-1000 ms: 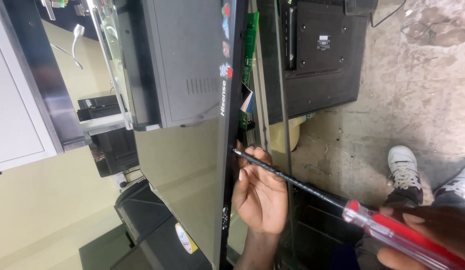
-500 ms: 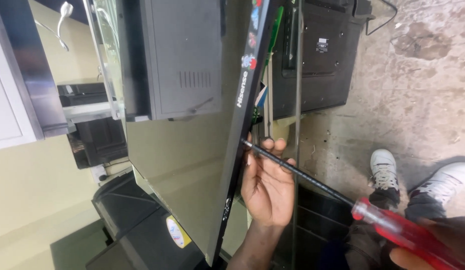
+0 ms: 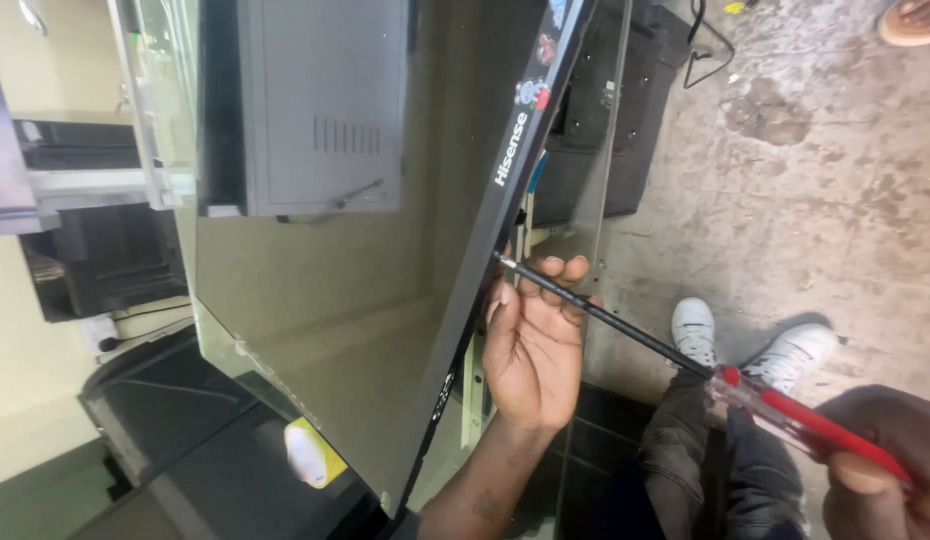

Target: Disassembling a television by unscrewing the frame and lifting the screen panel to reveal internal components.

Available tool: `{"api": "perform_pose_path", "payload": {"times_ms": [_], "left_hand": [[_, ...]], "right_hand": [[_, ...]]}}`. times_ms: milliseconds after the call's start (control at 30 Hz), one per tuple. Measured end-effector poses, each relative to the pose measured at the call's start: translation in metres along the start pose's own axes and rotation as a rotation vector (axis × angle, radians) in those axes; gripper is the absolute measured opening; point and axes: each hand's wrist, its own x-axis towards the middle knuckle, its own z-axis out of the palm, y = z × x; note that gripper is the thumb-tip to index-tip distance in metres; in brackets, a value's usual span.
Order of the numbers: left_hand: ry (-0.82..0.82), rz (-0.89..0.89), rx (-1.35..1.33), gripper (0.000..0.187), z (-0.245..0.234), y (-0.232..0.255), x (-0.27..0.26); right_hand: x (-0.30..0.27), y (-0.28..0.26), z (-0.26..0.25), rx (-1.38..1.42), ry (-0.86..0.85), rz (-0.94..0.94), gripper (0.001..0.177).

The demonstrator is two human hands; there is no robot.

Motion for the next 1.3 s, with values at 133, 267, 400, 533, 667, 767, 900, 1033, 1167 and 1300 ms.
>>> {"api": "perform_pose_path", "payload": {"times_ms": [133,267,400,533,667,767,900,1033,1167,1300], "left_hand": [[0.028,-0.011,-0.01,0.018,0.0,-0.003,0.0],[0.01,-0.011,0.043,0.02,0.005,-0.003,0.001],[-0.017,-0.001,-0.013,0.024,0.007,-0.006,0.001],[-0.055,0.036,-0.022,0.024,0.018,-0.008,0.003],[-0.036,0.036,-0.036,0.021,0.026,-0.009,0.002],[-0.057,0.055,-0.037,0.022,0.027,-0.012,0.003],[-0.08,0.084,-0.052,0.023,0.031,-0.014,0.002],[-0.072,0.085,-0.058,0.022,0.034,-0.013,0.003],[-0.109,0.091,-0.069,0.023,0.034,-0.013,0.003],[-0.123,0.11,-0.086,0.025,0.033,-0.017,0.002]], "right_hand": [[-0.005,0.016,0.001,0.129,0.056,-0.014,0.041],[0.022,0.003,-0.033,-0.196,-0.266,0.072,0.047],[0.006,-0.038,-0.014,-0.193,-0.04,0.018,0.074],[0.01,0.001,-0.027,0.085,-0.051,-0.198,0.033],[0.006,-0.041,-0.01,-0.333,0.163,-0.299,0.054],[0.01,-0.05,-0.014,-0.163,0.011,-0.207,0.073],[0.0,-0.001,-0.028,-0.079,0.029,-0.238,0.047],[0.011,-0.005,-0.017,-0.095,0.122,-0.295,0.045],[0.017,-0.001,-0.023,0.303,-0.105,-0.118,0.061],[0.007,0.005,-0.037,-0.299,0.049,-0.294,0.031]]}}
